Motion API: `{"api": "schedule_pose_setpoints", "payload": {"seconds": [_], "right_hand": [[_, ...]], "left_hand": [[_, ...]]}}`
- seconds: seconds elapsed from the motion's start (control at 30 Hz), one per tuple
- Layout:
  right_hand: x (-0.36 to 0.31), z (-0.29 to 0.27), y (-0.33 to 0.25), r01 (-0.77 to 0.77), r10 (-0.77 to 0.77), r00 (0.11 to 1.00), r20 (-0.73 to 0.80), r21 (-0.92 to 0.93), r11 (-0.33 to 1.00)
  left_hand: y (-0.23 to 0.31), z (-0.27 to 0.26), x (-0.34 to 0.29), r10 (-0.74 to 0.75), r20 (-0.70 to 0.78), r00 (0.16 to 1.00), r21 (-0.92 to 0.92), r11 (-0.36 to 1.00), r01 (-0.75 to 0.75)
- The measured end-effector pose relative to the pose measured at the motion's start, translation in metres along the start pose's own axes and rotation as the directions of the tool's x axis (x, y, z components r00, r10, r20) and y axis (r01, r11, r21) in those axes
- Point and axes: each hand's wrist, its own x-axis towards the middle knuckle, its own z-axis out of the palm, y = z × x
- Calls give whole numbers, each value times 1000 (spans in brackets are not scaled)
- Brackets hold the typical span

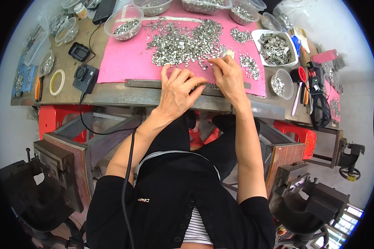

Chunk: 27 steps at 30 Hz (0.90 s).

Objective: Arrange small metal components onto a template and use a manual press for assembly.

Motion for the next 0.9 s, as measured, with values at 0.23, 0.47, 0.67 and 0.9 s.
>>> {"api": "schedule_pose_setpoints", "payload": {"seconds": [0.23, 0.47, 0.67, 0.9], "right_hand": [[1, 11, -6, -22, 22, 1000, 18, -22, 1000], [8, 19, -9, -34, 35, 999, 0, -172, 984], [9, 17, -9, -20, 26, 999, 26, -189, 982], [-9, -5, -13, -109, 101, 991, 86, 89, 990]], "left_hand": [[-21, -3, 24, -92, -19, 996, 110, 990, 94], [-30, 11, 47, -78, 71, 994, 193, 979, 63], [-33, 15, 50, -31, 72, 997, 192, 981, 17], [-36, 11, 49, -59, 108, 992, 145, 989, 43]]}}
